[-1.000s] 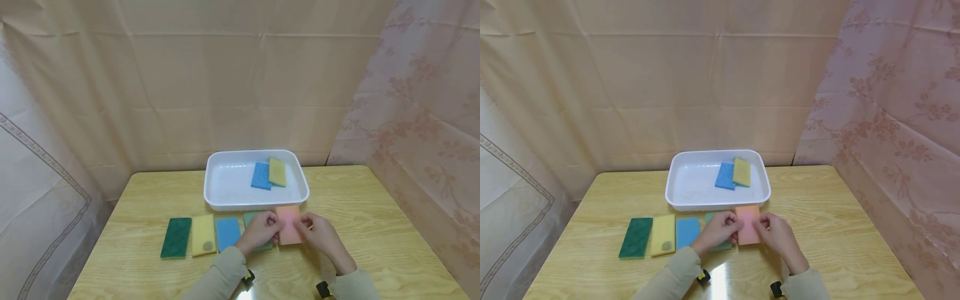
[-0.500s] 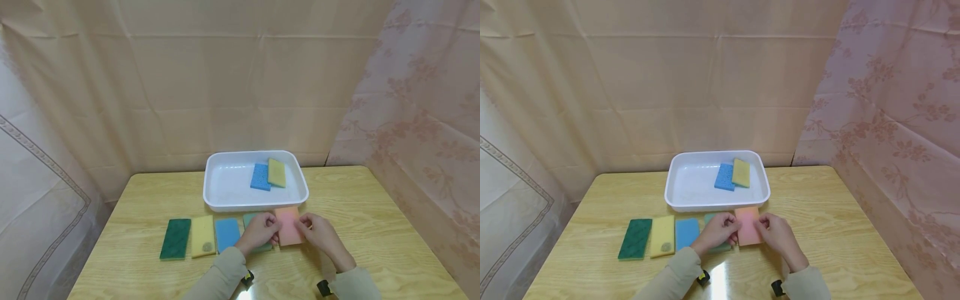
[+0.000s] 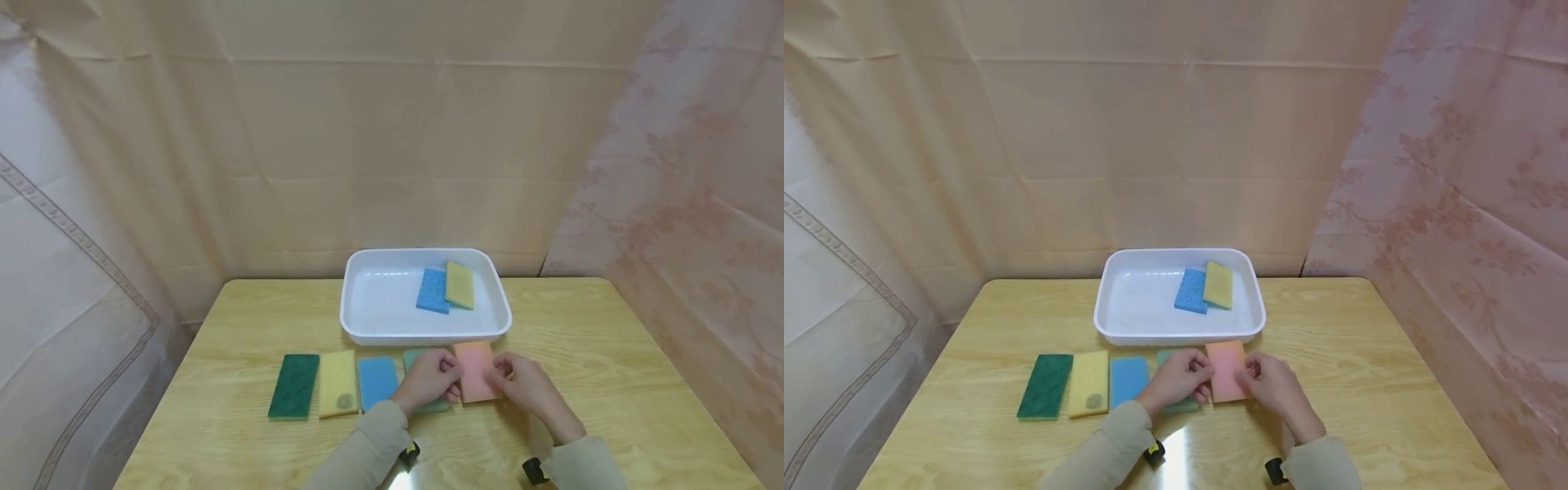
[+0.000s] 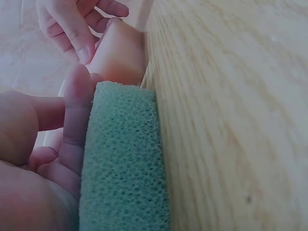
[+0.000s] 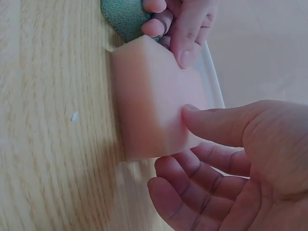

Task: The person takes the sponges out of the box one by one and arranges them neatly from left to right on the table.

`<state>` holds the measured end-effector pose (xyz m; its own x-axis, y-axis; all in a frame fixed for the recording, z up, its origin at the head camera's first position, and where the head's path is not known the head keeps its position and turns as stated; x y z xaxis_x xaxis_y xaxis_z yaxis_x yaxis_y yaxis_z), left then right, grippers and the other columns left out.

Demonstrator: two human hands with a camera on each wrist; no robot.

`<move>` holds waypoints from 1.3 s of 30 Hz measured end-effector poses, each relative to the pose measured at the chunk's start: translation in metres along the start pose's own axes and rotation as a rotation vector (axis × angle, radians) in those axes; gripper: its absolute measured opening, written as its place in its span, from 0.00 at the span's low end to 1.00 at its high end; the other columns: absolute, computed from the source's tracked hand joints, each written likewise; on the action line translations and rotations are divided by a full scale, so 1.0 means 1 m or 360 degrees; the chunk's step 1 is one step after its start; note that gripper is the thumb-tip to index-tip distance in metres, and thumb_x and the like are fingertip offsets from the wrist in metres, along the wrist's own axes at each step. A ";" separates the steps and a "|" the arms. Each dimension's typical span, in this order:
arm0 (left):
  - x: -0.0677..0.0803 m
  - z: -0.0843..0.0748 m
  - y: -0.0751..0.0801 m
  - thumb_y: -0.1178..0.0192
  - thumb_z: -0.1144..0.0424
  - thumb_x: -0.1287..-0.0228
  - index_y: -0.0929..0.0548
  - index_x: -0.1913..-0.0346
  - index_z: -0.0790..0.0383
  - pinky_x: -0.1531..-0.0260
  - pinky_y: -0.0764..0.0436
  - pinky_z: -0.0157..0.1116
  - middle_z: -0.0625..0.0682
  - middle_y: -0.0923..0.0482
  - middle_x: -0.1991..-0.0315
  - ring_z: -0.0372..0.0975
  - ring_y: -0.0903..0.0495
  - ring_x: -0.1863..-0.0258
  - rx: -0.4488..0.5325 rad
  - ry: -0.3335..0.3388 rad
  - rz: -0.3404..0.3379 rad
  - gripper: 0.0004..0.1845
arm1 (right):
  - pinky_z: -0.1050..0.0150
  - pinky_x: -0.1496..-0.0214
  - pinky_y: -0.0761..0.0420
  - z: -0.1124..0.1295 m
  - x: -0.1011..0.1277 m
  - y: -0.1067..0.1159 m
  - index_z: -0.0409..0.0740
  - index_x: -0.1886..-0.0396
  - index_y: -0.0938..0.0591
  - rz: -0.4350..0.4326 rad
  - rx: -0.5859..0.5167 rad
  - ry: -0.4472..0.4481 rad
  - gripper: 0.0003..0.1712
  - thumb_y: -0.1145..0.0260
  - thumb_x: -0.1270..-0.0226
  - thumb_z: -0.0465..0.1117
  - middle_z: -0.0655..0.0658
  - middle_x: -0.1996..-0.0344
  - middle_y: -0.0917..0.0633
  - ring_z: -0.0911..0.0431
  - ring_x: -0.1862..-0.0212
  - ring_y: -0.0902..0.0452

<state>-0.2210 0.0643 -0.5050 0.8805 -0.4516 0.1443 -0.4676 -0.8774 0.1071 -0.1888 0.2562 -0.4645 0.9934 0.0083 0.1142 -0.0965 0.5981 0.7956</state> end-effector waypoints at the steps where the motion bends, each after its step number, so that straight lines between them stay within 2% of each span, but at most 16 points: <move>1: -0.001 0.000 0.000 0.39 0.67 0.27 0.20 0.59 0.65 0.78 0.15 0.35 0.51 0.18 0.73 0.37 0.17 0.81 -0.0011 0.0002 0.0002 0.03 | 0.62 0.69 0.21 -0.001 -0.001 -0.001 0.32 0.52 0.17 0.0007 0.0002 -0.0005 0.16 0.31 0.30 0.41 0.48 0.68 0.16 0.57 0.68 0.23; 7: -0.002 0.002 -0.001 0.39 0.70 0.28 0.22 0.61 0.64 0.79 0.15 0.36 0.52 0.19 0.74 0.38 0.18 0.82 -0.0023 -0.0021 0.0004 0.03 | 0.62 0.69 0.21 -0.005 -0.004 -0.005 0.32 0.52 0.17 0.0027 0.0006 -0.0021 0.17 0.30 0.31 0.42 0.48 0.69 0.16 0.57 0.68 0.23; 20: -0.005 0.004 -0.001 0.41 0.72 0.27 0.23 0.57 0.64 0.80 0.15 0.37 0.53 0.20 0.74 0.39 0.18 0.82 -0.0014 -0.0029 0.0017 0.02 | 0.58 0.62 0.19 -0.006 -0.006 -0.008 0.30 0.50 0.17 0.0080 0.0053 -0.0027 0.20 0.28 0.33 0.43 0.48 0.67 0.14 0.56 0.65 0.20; 26: -0.004 0.005 0.000 0.40 0.70 0.27 0.23 0.57 0.63 0.80 0.15 0.37 0.53 0.20 0.74 0.38 0.18 0.82 -0.0005 -0.0050 0.0013 0.02 | 0.59 0.63 0.18 -0.008 -0.009 -0.007 0.32 0.52 0.16 0.0089 0.0077 -0.0080 0.20 0.28 0.33 0.45 0.46 0.67 0.13 0.55 0.65 0.20; 39: -0.004 0.007 0.001 0.40 0.68 0.26 0.22 0.56 0.64 0.81 0.15 0.37 0.53 0.20 0.75 0.38 0.19 0.84 0.0008 -0.0069 0.0005 0.02 | 0.58 0.63 0.19 -0.010 -0.010 -0.008 0.33 0.52 0.16 0.0095 0.0119 -0.0091 0.21 0.28 0.32 0.47 0.46 0.67 0.14 0.55 0.66 0.21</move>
Point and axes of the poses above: each hand's wrist, its own x-axis away from the middle knuckle, its own y-axis out of the back of the hand, z = x × y, the point moved 3 cm from there along -x, towards the middle knuckle
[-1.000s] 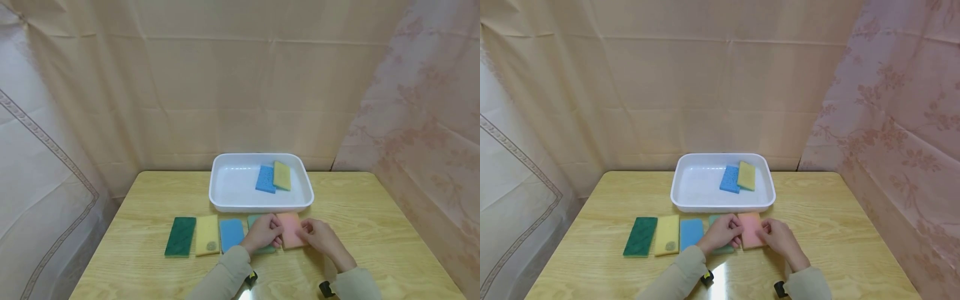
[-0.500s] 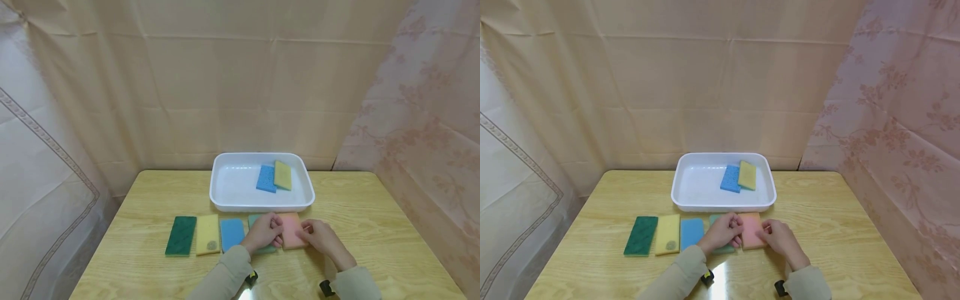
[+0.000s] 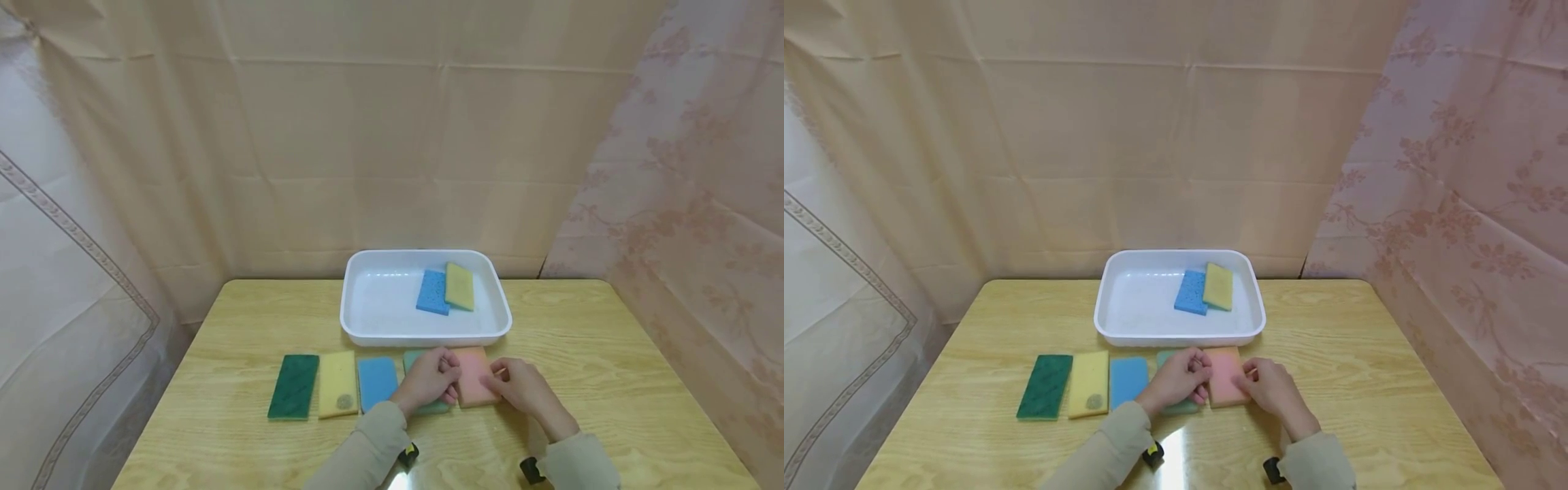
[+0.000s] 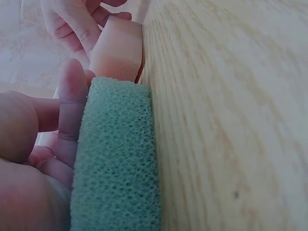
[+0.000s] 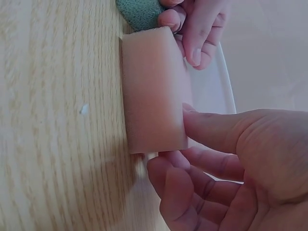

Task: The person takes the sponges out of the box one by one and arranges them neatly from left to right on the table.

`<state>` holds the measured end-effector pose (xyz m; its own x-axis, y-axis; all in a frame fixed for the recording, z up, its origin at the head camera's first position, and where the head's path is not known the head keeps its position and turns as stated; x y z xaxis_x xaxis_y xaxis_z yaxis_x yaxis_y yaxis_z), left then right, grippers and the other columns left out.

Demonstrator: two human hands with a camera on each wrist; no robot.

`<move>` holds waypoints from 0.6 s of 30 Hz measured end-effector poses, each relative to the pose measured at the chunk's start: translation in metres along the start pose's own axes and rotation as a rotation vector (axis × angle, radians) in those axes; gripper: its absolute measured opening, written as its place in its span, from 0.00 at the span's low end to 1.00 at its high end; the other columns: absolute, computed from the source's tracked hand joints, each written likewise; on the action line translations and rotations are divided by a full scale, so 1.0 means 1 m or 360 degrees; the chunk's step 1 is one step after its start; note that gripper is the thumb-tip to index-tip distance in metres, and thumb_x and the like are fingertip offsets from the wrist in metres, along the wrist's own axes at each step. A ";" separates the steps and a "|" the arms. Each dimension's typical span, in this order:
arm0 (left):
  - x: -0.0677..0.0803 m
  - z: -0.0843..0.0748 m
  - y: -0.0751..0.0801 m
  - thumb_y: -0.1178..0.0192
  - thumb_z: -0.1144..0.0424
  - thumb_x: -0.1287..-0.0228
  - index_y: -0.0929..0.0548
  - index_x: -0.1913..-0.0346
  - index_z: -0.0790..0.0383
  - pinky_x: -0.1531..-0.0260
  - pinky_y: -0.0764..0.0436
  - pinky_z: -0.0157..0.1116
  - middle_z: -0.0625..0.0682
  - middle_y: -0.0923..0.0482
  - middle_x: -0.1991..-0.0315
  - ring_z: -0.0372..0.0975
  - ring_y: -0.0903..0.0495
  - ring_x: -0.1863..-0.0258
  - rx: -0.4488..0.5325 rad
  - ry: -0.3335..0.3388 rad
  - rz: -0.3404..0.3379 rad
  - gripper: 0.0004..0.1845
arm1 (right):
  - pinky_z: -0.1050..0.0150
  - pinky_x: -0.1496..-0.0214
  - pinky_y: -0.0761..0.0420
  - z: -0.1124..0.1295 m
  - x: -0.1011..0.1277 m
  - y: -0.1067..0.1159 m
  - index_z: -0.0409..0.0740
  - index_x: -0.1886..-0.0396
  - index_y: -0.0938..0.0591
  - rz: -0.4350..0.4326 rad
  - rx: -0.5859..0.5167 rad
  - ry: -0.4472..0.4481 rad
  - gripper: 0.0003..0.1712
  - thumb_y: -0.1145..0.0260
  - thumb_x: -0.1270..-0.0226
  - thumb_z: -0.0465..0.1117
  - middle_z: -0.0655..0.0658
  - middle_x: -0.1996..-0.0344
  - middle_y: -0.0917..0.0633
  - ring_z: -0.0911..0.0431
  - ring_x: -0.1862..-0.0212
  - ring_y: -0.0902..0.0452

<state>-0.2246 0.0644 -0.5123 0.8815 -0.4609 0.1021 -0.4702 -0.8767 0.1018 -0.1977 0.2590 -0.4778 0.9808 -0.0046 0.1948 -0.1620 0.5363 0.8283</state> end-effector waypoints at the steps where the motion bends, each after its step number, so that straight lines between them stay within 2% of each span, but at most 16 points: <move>1: 0.000 0.000 0.000 0.40 0.68 0.26 0.22 0.57 0.63 0.81 0.15 0.37 0.54 0.20 0.75 0.38 0.19 0.84 0.0000 0.0002 -0.0001 0.02 | 0.58 0.63 0.19 0.000 0.000 0.000 0.33 0.51 0.16 0.0006 0.0007 -0.0005 0.22 0.29 0.32 0.48 0.45 0.66 0.14 0.55 0.66 0.21; 8: 0.002 -0.002 0.000 0.40 0.66 0.26 0.22 0.57 0.62 0.82 0.16 0.36 0.54 0.22 0.77 0.37 0.20 0.85 0.0009 0.0008 -0.0017 0.02 | 0.60 0.67 0.19 0.004 0.007 0.005 0.31 0.40 0.21 0.0044 -0.0017 -0.0044 0.31 0.31 0.30 0.51 0.44 0.65 0.14 0.56 0.69 0.22; 18: 0.001 -0.001 0.001 0.38 0.66 0.27 0.21 0.57 0.62 0.81 0.15 0.37 0.54 0.21 0.76 0.37 0.19 0.84 0.0063 0.0021 -0.0003 0.03 | 0.61 0.71 0.19 0.016 0.015 0.017 0.31 0.43 0.20 -0.0006 -0.0028 0.0098 0.24 0.33 0.27 0.46 0.44 0.65 0.13 0.57 0.71 0.20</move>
Point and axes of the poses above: each hand's wrist, its own x-axis away from the middle knuckle, its own y-axis out of the back of the hand, z = x × y, the point moved 3 cm from there along -x, towards the middle knuckle
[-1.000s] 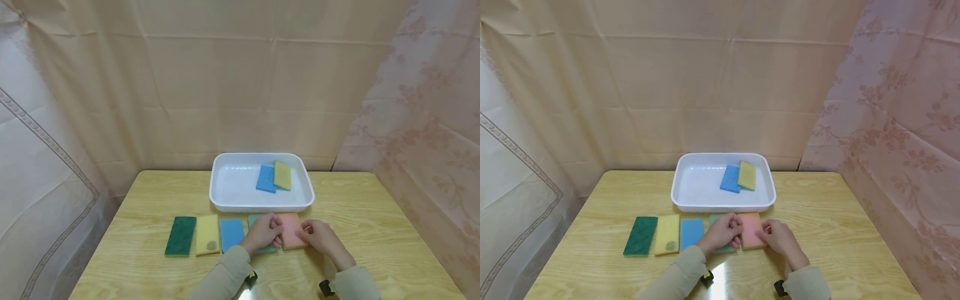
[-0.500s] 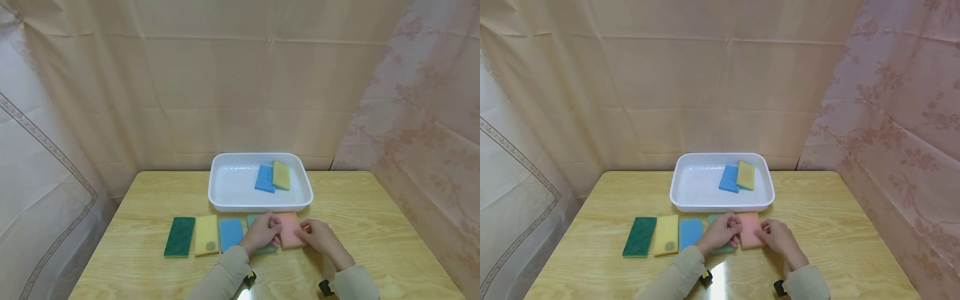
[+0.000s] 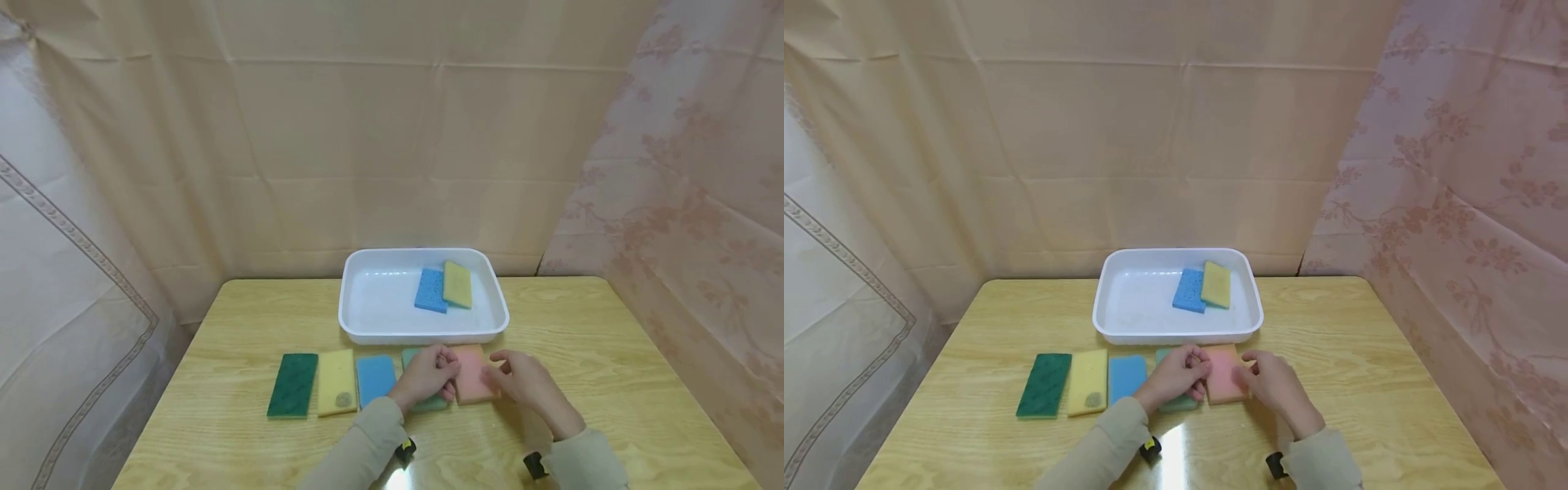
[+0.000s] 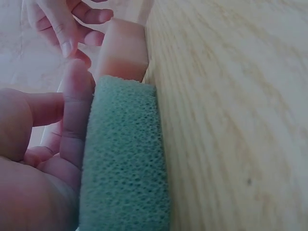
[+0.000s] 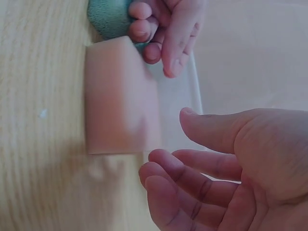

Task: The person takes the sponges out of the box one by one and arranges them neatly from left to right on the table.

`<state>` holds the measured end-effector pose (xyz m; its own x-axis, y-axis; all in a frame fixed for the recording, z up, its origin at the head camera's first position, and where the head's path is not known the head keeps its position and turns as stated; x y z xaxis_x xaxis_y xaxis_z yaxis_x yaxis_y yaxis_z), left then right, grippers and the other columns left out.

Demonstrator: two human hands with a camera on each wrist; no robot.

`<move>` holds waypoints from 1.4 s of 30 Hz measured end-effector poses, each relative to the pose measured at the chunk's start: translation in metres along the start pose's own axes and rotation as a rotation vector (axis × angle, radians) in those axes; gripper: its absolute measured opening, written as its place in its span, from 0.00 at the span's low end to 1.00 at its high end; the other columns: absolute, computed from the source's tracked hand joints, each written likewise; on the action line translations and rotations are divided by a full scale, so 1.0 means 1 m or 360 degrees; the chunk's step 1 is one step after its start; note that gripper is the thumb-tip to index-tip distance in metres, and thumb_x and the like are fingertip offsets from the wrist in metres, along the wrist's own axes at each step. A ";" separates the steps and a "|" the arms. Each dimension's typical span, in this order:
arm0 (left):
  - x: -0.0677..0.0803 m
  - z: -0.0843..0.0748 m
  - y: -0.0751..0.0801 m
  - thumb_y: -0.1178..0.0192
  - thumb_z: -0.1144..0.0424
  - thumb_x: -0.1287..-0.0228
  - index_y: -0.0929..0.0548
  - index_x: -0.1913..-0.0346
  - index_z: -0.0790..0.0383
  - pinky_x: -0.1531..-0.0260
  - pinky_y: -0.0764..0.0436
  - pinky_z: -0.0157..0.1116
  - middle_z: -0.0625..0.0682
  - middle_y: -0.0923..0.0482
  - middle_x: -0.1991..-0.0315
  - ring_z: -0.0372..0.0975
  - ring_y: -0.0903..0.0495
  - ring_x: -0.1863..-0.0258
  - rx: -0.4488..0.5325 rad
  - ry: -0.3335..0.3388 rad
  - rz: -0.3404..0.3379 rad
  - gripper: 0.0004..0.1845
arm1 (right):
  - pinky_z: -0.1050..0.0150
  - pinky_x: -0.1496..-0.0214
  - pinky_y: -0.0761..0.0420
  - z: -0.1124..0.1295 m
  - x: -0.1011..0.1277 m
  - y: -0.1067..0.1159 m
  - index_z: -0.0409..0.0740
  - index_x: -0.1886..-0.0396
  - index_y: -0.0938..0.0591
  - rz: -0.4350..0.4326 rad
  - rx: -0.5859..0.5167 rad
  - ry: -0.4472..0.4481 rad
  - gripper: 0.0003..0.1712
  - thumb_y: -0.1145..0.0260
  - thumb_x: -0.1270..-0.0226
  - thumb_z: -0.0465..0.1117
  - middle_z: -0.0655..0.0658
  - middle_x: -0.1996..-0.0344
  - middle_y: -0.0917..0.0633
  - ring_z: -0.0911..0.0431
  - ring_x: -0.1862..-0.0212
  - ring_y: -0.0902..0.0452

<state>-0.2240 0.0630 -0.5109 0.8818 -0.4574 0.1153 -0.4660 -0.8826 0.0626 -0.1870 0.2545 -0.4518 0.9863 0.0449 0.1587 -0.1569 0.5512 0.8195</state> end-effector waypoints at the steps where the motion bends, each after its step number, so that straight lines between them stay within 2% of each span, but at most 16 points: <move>1: 0.000 -0.001 0.000 0.38 0.66 0.27 0.22 0.57 0.62 0.80 0.15 0.37 0.54 0.21 0.76 0.37 0.19 0.84 0.0006 0.0004 0.0004 0.04 | 0.61 0.71 0.19 0.001 0.000 0.001 0.31 0.42 0.20 0.0000 0.0000 0.0012 0.25 0.34 0.27 0.46 0.43 0.65 0.13 0.57 0.71 0.20; 9: 0.003 -0.009 0.002 0.38 0.65 0.27 0.21 0.56 0.63 0.80 0.15 0.37 0.55 0.20 0.72 0.38 0.20 0.82 0.0020 0.0017 0.0060 0.05 | 0.61 0.74 0.21 0.015 0.003 0.017 0.30 0.45 0.18 -0.0087 0.0037 0.0156 0.22 0.33 0.27 0.45 0.43 0.67 0.13 0.58 0.76 0.22; 14: 0.002 -0.017 0.005 0.38 0.64 0.27 0.21 0.56 0.63 0.79 0.15 0.36 0.55 0.19 0.72 0.38 0.20 0.81 -0.0011 -0.0017 0.0108 0.05 | 0.62 0.77 0.21 0.018 0.000 0.026 0.31 0.43 0.19 -0.0073 0.0011 0.0186 0.23 0.34 0.26 0.45 0.42 0.66 0.13 0.57 0.77 0.22; 18: 0.003 -0.030 0.010 0.37 0.64 0.28 0.21 0.56 0.64 0.78 0.15 0.36 0.59 0.18 0.71 0.39 0.20 0.80 -0.0046 -0.0056 0.0135 0.06 | 0.61 0.78 0.20 0.024 -0.003 0.035 0.30 0.43 0.20 -0.0063 -0.0031 0.0224 0.22 0.35 0.26 0.44 0.42 0.66 0.13 0.53 0.78 0.20; 24: -0.002 -0.049 0.020 0.37 0.63 0.28 0.21 0.57 0.62 0.78 0.15 0.37 0.63 0.17 0.69 0.39 0.20 0.81 -0.0203 -0.0082 0.0139 0.05 | 0.63 0.76 0.18 0.033 -0.011 0.052 0.30 0.42 0.21 -0.0034 -0.0049 0.0273 0.22 0.36 0.24 0.44 0.39 0.63 0.13 0.56 0.74 0.19; 28: -0.008 -0.064 0.028 0.36 0.61 0.28 0.21 0.57 0.61 0.75 0.13 0.41 0.64 0.16 0.68 0.40 0.18 0.81 -0.0324 -0.0106 0.0130 0.07 | 0.62 0.74 0.17 0.039 -0.017 0.064 0.29 0.41 0.21 -0.0042 -0.0068 0.0309 0.23 0.36 0.24 0.44 0.38 0.61 0.13 0.57 0.73 0.19; 31: -0.011 -0.076 0.035 0.35 0.61 0.29 0.20 0.57 0.61 0.71 0.12 0.47 0.68 0.16 0.64 0.41 0.17 0.81 -0.0357 -0.0118 0.0129 0.07 | 0.61 0.73 0.16 0.044 -0.022 0.072 0.29 0.40 0.22 -0.0042 -0.0094 0.0332 0.24 0.37 0.24 0.44 0.35 0.59 0.13 0.56 0.72 0.18; 34: -0.014 -0.088 0.042 0.36 0.60 0.28 0.21 0.55 0.61 0.69 0.12 0.47 0.69 0.17 0.61 0.41 0.17 0.79 -0.0380 -0.0110 0.0132 0.08 | 0.61 0.71 0.16 0.047 -0.030 0.078 0.29 0.39 0.23 -0.0044 -0.0088 0.0351 0.25 0.37 0.23 0.45 0.32 0.56 0.14 0.55 0.72 0.17; 38: -0.022 -0.101 0.054 0.35 0.60 0.29 0.21 0.54 0.62 0.67 0.12 0.48 0.65 0.17 0.62 0.44 0.16 0.76 -0.0425 -0.0111 0.0139 0.10 | 0.58 0.65 0.15 0.050 -0.042 0.081 0.30 0.38 0.23 -0.0064 -0.0020 0.0363 0.25 0.38 0.23 0.47 0.32 0.52 0.15 0.49 0.64 0.15; 42: -0.033 -0.109 0.067 0.35 0.59 0.29 0.20 0.53 0.63 0.65 0.12 0.44 0.62 0.17 0.59 0.53 0.14 0.64 -0.0502 -0.0091 0.0144 0.12 | 0.49 0.53 0.15 0.051 -0.058 0.081 0.32 0.38 0.22 -0.0062 0.0052 0.0376 0.25 0.39 0.23 0.48 0.33 0.51 0.14 0.42 0.52 0.16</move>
Point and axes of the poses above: each hand's wrist, its own x-axis away from the middle knuckle, its own y-axis out of the back of the hand, z = x × y, the point moved 3 cm from there along -x, towards the middle knuckle
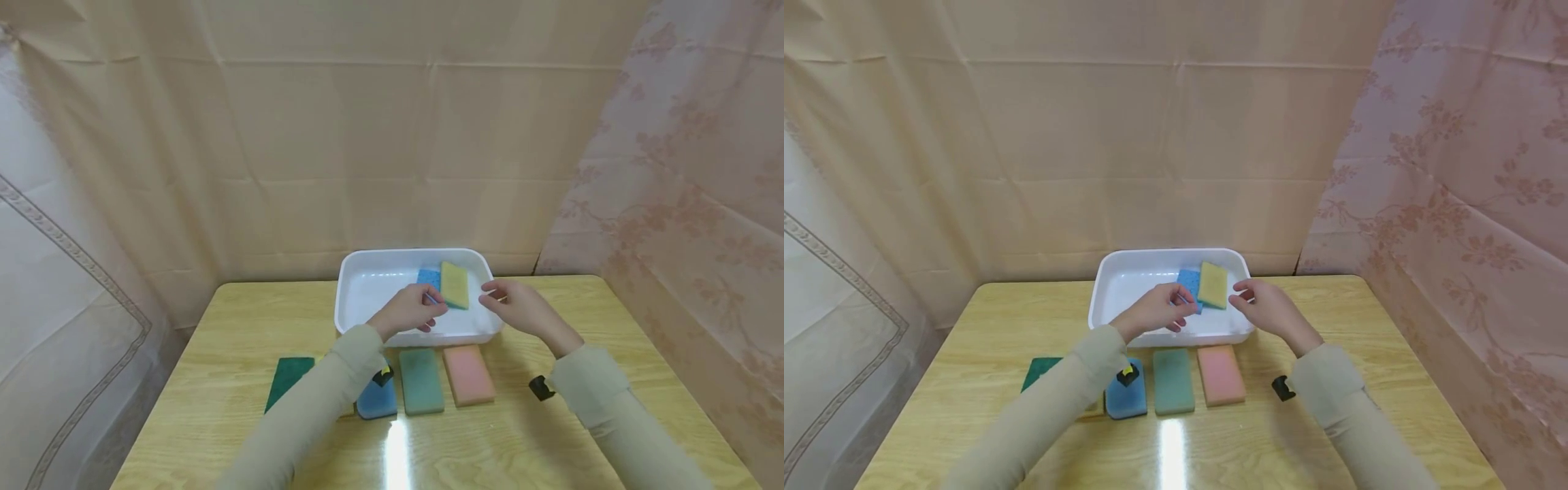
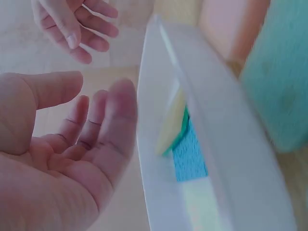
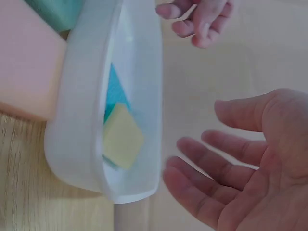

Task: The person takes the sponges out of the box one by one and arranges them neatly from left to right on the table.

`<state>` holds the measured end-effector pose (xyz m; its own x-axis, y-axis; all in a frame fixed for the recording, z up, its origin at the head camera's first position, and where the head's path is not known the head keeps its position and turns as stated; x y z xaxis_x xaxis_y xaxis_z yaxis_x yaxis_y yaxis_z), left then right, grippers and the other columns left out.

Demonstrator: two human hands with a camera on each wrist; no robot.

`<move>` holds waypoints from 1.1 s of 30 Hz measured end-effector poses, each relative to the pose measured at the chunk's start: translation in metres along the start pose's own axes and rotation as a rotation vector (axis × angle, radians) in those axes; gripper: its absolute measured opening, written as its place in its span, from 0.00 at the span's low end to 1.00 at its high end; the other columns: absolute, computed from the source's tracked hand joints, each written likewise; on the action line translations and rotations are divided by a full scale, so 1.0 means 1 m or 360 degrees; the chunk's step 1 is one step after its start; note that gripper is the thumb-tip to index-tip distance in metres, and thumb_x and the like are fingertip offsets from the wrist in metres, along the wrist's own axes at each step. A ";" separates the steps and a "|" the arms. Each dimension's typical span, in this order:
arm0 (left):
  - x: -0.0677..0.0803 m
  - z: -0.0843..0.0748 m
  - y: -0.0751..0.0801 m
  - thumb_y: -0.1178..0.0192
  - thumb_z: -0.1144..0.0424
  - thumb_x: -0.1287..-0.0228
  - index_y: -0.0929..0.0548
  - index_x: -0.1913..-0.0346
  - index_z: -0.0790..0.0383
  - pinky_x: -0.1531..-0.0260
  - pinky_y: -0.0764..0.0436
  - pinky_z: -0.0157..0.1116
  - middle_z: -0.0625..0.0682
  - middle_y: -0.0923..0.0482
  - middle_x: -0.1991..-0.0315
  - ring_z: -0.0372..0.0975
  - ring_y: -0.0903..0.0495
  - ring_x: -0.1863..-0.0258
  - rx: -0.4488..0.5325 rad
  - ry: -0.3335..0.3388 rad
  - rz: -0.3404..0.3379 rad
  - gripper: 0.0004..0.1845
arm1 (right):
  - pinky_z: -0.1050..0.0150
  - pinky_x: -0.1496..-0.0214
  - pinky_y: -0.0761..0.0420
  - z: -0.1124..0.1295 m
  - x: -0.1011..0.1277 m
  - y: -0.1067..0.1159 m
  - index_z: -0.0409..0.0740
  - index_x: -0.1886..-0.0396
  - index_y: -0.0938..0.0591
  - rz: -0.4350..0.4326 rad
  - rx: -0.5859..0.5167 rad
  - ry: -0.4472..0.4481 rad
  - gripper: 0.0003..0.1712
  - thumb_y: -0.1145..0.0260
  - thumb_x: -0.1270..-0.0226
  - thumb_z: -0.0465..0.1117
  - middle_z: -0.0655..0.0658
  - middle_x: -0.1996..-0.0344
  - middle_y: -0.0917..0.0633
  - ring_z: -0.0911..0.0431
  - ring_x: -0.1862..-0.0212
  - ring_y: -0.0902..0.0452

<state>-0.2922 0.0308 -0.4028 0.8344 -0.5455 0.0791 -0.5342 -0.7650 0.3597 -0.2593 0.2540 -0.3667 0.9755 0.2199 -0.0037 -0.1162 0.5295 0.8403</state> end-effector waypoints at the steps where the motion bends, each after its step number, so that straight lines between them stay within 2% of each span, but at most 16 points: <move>1: -0.002 0.000 0.004 0.35 0.58 0.29 0.20 0.53 0.63 0.65 0.12 0.42 0.61 0.17 0.58 0.54 0.15 0.60 -0.0027 0.0016 0.0002 0.12 | 0.47 0.50 0.16 -0.001 -0.005 -0.001 0.32 0.39 0.22 0.0005 0.0015 0.0007 0.25 0.39 0.23 0.48 0.33 0.51 0.14 0.41 0.50 0.17; 4: -0.009 0.003 0.013 0.35 0.56 0.30 0.19 0.50 0.63 0.64 0.14 0.38 0.56 0.17 0.55 0.54 0.17 0.53 -0.0128 0.0063 0.0006 0.14 | 0.44 0.45 0.19 -0.005 -0.019 -0.005 0.31 0.40 0.21 0.0041 0.0053 0.0031 0.26 0.39 0.23 0.49 0.33 0.52 0.14 0.40 0.48 0.18; 9: -0.018 0.010 0.024 0.35 0.53 0.30 0.19 0.43 0.63 0.58 0.15 0.39 0.53 0.19 0.49 0.48 0.20 0.47 -0.0246 0.0171 0.0029 0.20 | 0.44 0.45 0.20 -0.013 -0.046 -0.014 0.30 0.43 0.19 0.0167 0.0076 0.0003 0.24 0.40 0.23 0.48 0.32 0.52 0.14 0.40 0.48 0.18; 12: -0.025 0.017 0.028 0.35 0.53 0.31 0.20 0.42 0.64 0.55 0.15 0.41 0.54 0.20 0.45 0.46 0.22 0.45 -0.0235 0.0265 0.0022 0.22 | 0.50 0.50 0.17 -0.019 -0.062 -0.018 0.28 0.44 0.19 0.0282 0.0007 -0.0105 0.23 0.40 0.23 0.46 0.31 0.52 0.15 0.42 0.52 0.17; 16: -0.035 0.026 0.030 0.35 0.56 0.31 0.21 0.39 0.65 0.51 0.16 0.44 0.57 0.23 0.40 0.49 0.24 0.39 -0.0127 0.0415 -0.0018 0.23 | 0.55 0.53 0.14 -0.026 -0.075 -0.025 0.25 0.42 0.22 0.0464 -0.0243 -0.0369 0.25 0.40 0.22 0.45 0.30 0.50 0.16 0.45 0.56 0.17; 19: -0.038 0.027 0.031 0.37 0.58 0.29 0.24 0.35 0.69 0.47 0.18 0.46 0.60 0.26 0.35 0.54 0.28 0.35 -0.0020 0.0511 -0.0050 0.25 | 0.55 0.51 0.15 -0.029 -0.080 -0.034 0.26 0.43 0.22 0.0574 -0.0373 -0.0573 0.26 0.41 0.22 0.47 0.32 0.49 0.16 0.47 0.55 0.17; 22: -0.040 0.025 0.030 0.39 0.59 0.28 0.27 0.33 0.72 0.43 0.19 0.47 0.63 0.30 0.32 0.58 0.30 0.34 0.0048 0.0563 -0.0066 0.27 | 0.54 0.49 0.15 -0.031 -0.082 -0.046 0.27 0.45 0.22 0.0634 -0.0451 -0.0705 0.25 0.41 0.22 0.48 0.33 0.48 0.17 0.47 0.53 0.17; 28: -0.049 0.032 0.027 0.39 0.57 0.28 0.27 0.34 0.73 0.47 0.17 0.45 0.63 0.29 0.33 0.56 0.29 0.35 -0.0005 0.0637 -0.0064 0.27 | 0.56 0.50 0.15 -0.027 -0.083 -0.064 0.28 0.45 0.23 0.0688 -0.0524 -0.0747 0.25 0.42 0.22 0.48 0.35 0.51 0.17 0.49 0.57 0.18; 33: -0.056 0.044 0.027 0.38 0.56 0.29 0.26 0.36 0.72 0.49 0.16 0.43 0.63 0.25 0.38 0.52 0.24 0.41 -0.0050 0.0730 -0.0115 0.27 | 0.58 0.53 0.15 -0.020 -0.082 -0.069 0.29 0.43 0.23 0.0692 -0.0512 -0.0784 0.26 0.41 0.23 0.50 0.36 0.50 0.17 0.51 0.58 0.18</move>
<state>-0.3595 0.0259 -0.4382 0.8470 -0.2778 0.4533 -0.4738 -0.7811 0.4067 -0.3352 0.2163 -0.4354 0.7908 0.1111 0.6019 -0.4873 0.7094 0.5092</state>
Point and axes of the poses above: each hand's wrist, its own x-axis away from the middle knuckle, its own y-axis out of the back of the hand, z = x × y, the point moved 3 cm from there along -x, towards the middle knuckle
